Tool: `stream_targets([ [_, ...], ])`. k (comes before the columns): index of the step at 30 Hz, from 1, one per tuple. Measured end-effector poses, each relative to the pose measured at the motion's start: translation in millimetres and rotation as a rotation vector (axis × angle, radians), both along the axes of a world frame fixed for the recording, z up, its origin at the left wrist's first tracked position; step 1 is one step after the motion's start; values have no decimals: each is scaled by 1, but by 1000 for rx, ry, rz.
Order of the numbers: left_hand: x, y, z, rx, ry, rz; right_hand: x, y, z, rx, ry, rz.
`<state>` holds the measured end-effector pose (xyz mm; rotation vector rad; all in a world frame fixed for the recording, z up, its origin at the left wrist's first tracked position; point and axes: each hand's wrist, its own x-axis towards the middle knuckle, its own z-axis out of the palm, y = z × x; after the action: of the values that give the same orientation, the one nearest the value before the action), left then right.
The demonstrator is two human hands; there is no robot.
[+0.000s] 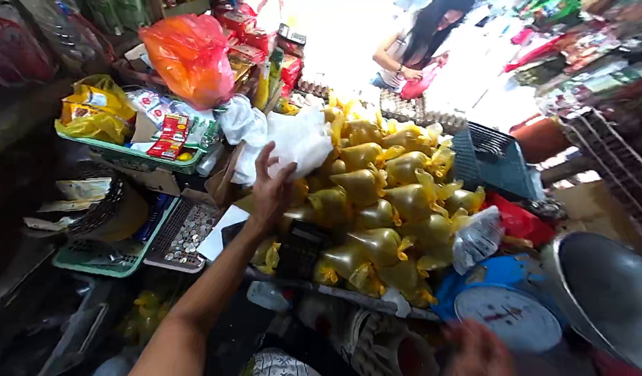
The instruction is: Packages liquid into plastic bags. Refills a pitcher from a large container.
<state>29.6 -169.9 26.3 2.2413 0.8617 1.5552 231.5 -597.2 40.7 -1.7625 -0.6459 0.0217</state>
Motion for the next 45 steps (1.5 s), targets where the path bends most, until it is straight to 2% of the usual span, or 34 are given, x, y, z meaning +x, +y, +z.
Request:
stream_targets([
  [2, 27, -53, 0, 52, -99, -87, -16, 82, 16, 50, 104, 251],
  [4, 51, -106, -3, 78, -130, -162, -32, 141, 31, 75, 254, 417],
  [7, 62, -175, -11, 8, -63, -270, -48, 175, 32, 201, 344, 318],
  [9, 52, -203, -17, -59, -81, -403, -48, 162, 26, 231, 279, 222],
  [11, 39, -218, -14, -185, -233, -539, -40, 136, 22, 164, 141, 168],
  [13, 32, -230, -3, -465, -346, -601, -34, 108, 23, 81, 45, 177],
  [15, 34, -237, 12, -843, -278, -705, -35, 80, 28, 32, 13, 241],
  [17, 46, -246, 24, -1098, -182, -888, -37, 57, 33, 2, 30, 262],
  [18, 52, -255, 25, -1119, -147, -945, -37, 45, 34, -20, 68, 245],
  [20, 65, -278, 20, -1015, -101, -977, -34, 20, 31, -54, 109, 189],
  [22, 78, -305, 12, -914, -93, -960, -31, -3, 31, -124, 57, 117],
  [23, 84, -321, 8, -944, -120, -976, -30, -12, 31, -174, 2, 51],
  [24, 88, -339, 6, -1075, -182, -1020, -29, -22, 32, -225, -48, -12],
  [26, 93, -369, 9, -1576, -391, -1120, -29, -43, 30, -245, -126, -111],
  [28, 98, -385, 14, -1978, -636, -1072, -24, -62, 16, -139, -95, -195],
  [29, 100, -389, 18, -2045, -717, -1075, -19, -70, 8, -16, 17, -215],
  [31, 99, -391, 24, -1996, -680, -1220, -11, -83, -1, 368, 431, -175],
  [33, 99, -387, 25, -1920, -525, -1347, -10, -101, 2, 706, 794, -2],
  [35, 100, -382, 23, -1842, -519, -1419, -13, -120, 9, 863, 911, 305],
  [37, 99, -379, 21, -1717, -579, -1473, -14, -137, 12, 744, 832, 495],
  [39, 98, -384, 22, -1628, -462, -1440, -15, -151, 7, 459, 640, 418],
  [42, 92, -408, 10, -1353, 56, -1327, -12, -161, -6, -95, 159, 111],
  [43, 94, -414, 2, -1188, 258, -1244, -11, -160, -11, -239, 25, -1],
  [45, 99, -414, -33, -796, 481, -922, -14, -163, -26, -398, -134, -186],
])
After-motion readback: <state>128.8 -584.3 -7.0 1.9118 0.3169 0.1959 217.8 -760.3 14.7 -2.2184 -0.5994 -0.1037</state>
